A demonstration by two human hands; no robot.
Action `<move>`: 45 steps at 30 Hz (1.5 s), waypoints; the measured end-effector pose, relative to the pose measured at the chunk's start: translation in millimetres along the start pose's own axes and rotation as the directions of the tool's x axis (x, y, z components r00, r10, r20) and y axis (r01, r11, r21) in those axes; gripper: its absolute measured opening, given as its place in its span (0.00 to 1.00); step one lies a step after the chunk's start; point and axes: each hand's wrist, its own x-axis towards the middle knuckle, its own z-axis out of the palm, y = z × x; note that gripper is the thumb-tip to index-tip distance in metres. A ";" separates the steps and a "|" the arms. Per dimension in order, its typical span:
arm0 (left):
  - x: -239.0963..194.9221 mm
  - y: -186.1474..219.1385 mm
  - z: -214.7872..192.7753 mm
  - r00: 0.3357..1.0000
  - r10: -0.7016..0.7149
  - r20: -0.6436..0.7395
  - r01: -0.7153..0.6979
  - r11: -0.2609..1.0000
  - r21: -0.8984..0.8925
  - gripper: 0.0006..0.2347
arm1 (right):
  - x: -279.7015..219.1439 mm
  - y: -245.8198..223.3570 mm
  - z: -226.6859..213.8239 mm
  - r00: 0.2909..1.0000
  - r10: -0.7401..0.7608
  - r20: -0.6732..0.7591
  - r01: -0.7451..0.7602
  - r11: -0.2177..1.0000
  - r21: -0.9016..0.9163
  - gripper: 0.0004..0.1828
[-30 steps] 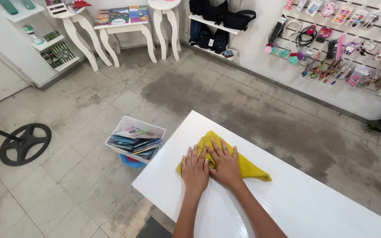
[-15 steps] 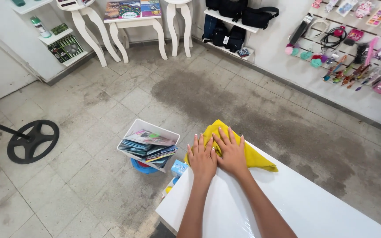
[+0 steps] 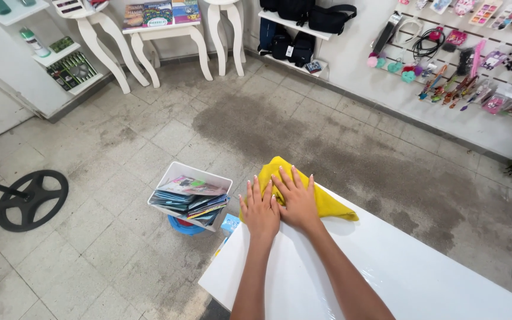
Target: Wiping down a white checkout counter with a yellow cleaning cloth in a gift shop.
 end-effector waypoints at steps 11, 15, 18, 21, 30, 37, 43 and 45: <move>-130.6 14.1 1.3 0.989 -0.128 -0.078 0.139 0.979 0.153 0.22 | -112.1 -11.9 -16.2 0.983 -0.170 0.066 0.169 0.985 0.034 0.37; -191.2 37.1 3.6 0.972 -0.226 -0.069 0.235 0.955 0.183 0.23 | -166.9 -6.9 -21.8 0.966 -0.232 0.114 0.224 0.971 0.078 0.37; -237.1 59.6 18.0 0.948 -0.098 -0.302 0.171 0.959 0.225 0.23 | -211.6 6.8 -32.5 0.955 -0.285 0.081 0.283 0.959 0.036 0.36; -279.1 92.4 34.3 0.929 -0.113 -0.352 0.216 0.938 0.270 0.25 | -259.0 29.6 -37.4 0.952 -0.305 0.030 0.302 0.949 0.092 0.35; -339.8 195.2 95.6 0.945 -0.046 -0.323 0.133 0.958 0.253 0.25 | -357.9 124.5 -62.6 0.984 -0.176 0.017 0.172 0.974 0.146 0.35; -343.8 295.4 134.2 0.983 0.100 -0.154 -0.083 0.990 0.111 0.24 | -413.8 220.3 -79.8 0.998 0.043 -0.039 -0.038 0.993 0.108 0.35; -359.0 371.4 179.7 0.959 0.282 -0.039 -0.281 0.959 0.026 0.26 | -469.4 289.3 -92.3 0.958 0.286 0.021 -0.286 0.958 0.024 0.36; -367.3 397.8 183.0 0.929 0.360 0.084 -0.354 0.932 -0.073 0.25 | -489.1 311.2 -96.5 0.928 0.373 0.006 -0.373 0.927 0.032 0.37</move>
